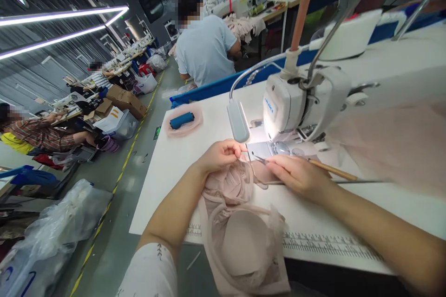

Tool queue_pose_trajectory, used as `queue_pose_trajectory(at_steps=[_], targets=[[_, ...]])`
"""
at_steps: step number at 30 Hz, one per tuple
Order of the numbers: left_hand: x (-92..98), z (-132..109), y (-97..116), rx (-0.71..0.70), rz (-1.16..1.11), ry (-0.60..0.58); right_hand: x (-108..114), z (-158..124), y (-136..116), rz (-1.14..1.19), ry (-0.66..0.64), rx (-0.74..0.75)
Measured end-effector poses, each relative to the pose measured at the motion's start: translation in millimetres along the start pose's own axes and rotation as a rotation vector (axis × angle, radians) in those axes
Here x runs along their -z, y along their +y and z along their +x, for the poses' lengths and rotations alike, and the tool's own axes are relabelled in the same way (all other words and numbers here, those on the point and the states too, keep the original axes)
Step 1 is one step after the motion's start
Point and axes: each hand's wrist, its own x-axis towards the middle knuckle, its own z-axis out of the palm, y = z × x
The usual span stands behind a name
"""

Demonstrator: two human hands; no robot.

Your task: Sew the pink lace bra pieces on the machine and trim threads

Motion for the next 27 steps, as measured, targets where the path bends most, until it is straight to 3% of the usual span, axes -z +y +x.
queue_pose_trajectory(at_steps=[2,6,8,11,14,17,19,22,27], targets=[[-0.1,-0.1,2.6,0.01,0.019,0.025,12.1,1.9,1.5,0.096,-0.14,-0.023],[2.3,1.9,7.4,0.022,0.27,0.098,30.3,0.4,-2.4,0.475,-0.688,0.003],[4.1,1.5,13.1,0.037,0.424,0.12,30.5,-3.1,-8.1,0.599,-0.765,0.008],[1.3,-9.5,30.8,0.041,0.699,0.246,22.9,-7.6,-15.7,0.652,-0.694,0.034],[-19.8,-38.9,53.7,0.087,0.998,0.405,14.6,-8.4,-18.6,0.639,-0.55,-0.009],[-61.1,-76.6,63.4,0.106,1.145,0.286,8.8,-7.4,-21.8,0.648,-0.398,-0.105],[-90.8,-94.3,56.9,0.071,1.169,0.188,6.6,-7.4,-26.9,0.661,-0.326,-0.186],[-121.8,-98.1,36.6,0.015,1.199,0.282,6.5,-9.8,-37.1,0.65,-0.267,-0.285],[-128.9,-75.7,14.7,0.303,1.036,0.416,9.3,-17.1,-45.6,0.707,-0.262,-0.337]])
